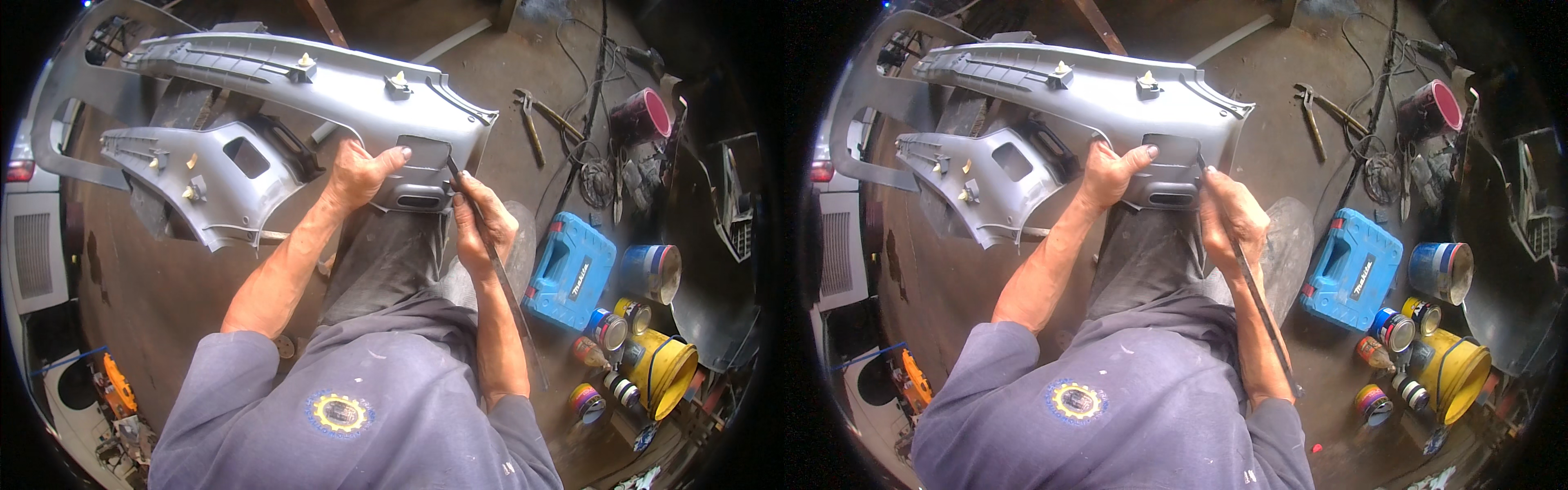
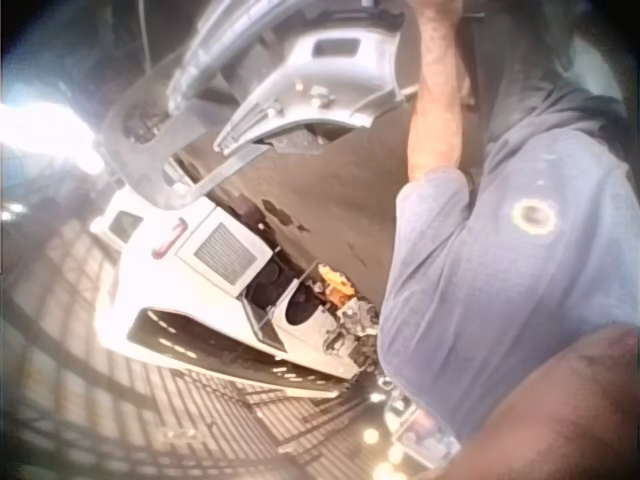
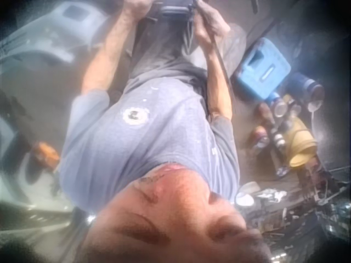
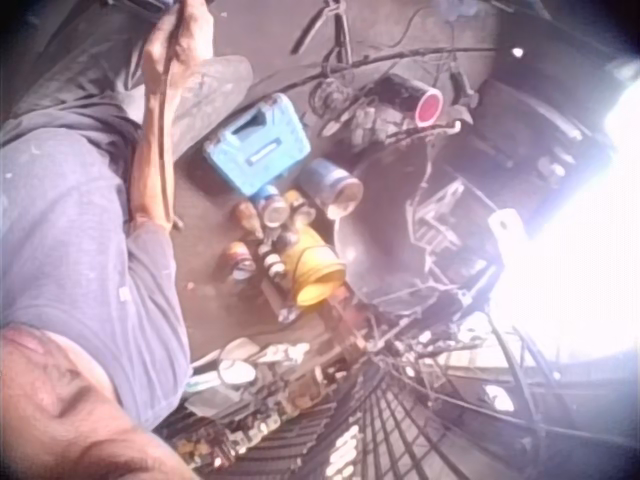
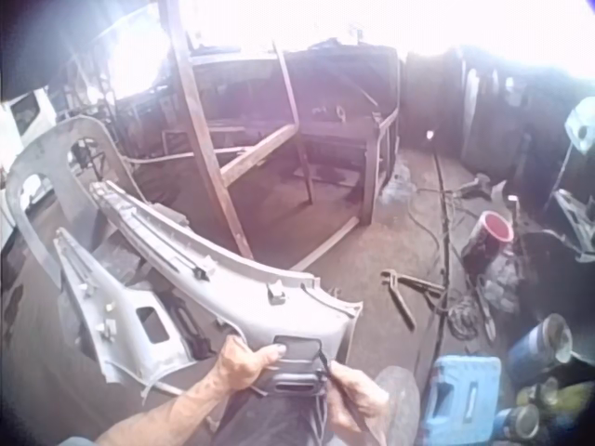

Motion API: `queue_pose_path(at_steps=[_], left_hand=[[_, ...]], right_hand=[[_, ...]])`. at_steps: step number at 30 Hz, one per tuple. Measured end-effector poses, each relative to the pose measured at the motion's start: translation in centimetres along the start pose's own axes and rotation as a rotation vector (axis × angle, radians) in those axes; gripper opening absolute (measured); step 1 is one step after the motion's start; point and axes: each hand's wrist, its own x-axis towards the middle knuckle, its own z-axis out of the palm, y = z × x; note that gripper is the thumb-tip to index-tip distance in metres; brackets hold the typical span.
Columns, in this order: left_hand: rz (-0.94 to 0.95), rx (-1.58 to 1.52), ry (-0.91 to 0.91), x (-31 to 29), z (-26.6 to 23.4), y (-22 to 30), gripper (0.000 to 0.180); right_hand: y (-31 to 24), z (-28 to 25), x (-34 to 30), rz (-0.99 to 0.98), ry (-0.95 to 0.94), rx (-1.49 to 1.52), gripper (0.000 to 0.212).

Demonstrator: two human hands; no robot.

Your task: The person uses a rotary tool to grind and smooth the edges of a gray car bumper. They repeatedly rotate the bumper to access different areas and continue grinding along the contours.

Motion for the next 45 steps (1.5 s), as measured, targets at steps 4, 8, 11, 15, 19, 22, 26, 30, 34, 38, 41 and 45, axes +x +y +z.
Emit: queue_pose_path(at_steps=[4, 8, 11, 15, 19, 22, 26, 30, 34, 38, 41, 45], left_hand=[[-0.117, 0.061, -0.071, -0.1, -0.7, 0.9, 0.017], [-0.072, -0.019, -0.077, -0.1, -0.5, 0.8, 0.017], [-0.002, -0.027, -0.084, -0.1, -0.1, 1.8, 0.017], [0.08, 0.088, -0.068, 0.0, 0.0, 1.0, 0.015], [-0.071, -0.161, -0.121, 0.4, -0.2, 0.8, 0.014], [-0.046, -0.169, -0.129, 0.5, 0.0, 1.2, 0.014], [0.048, -0.071, -0.118, 0.5, 0.1, 0.8, 0.012], [0.421, 0.449, -0.104, 0.1, -0.7, -0.5, 0.011], [0.452, 0.465, -0.087, 0.0, -1.5, -2.3, 0.009], [0.122, -0.057, -0.127, 0.4, -0.2, 0.0, 0.008], [0.204, 0.038, -0.124, 0.3, -0.4, -0.4, 0.01], [0.064, -0.092, -0.139, 0.6, -0.5, -0.5, 0.013]], right_hand=[[-0.4, 0.2, 0.0, 0.054, 0.022, -0.032, 0.023], [-1.3, 1.3, 0.1, 0.234, 0.084, 0.074, 0.02], [-1.2, 2.0, 0.4, 0.277, 0.131, 0.073, 0.018], [-1.1, 1.9, 0.8, 0.26, 0.117, 0.034, 0.018], [-0.5, 2.1, 0.8, 0.107, 0.093, -0.02, 0.015], [-0.6, 2.2, 1.2, 0.17, 0.094, -0.073, 0.016], [0.1, 2.1, 1.7, 0.279, 0.103, 0.085, 0.017], [-0.8, 1.9, 1.0, 0.29, 0.126, 0.108, 0.017], [-1.9, 1.4, 0.9, 0.297, 0.111, 0.078, 0.019], [-0.9, 1.8, 1.2, 0.302, 0.101, 0.053, 0.019], [-0.9, 2.4, 1.4, 0.376, 0.117, 0.102, 0.02], [-0.7, 2.4, 1.7, 0.384, 0.108, 0.111, 0.021]])
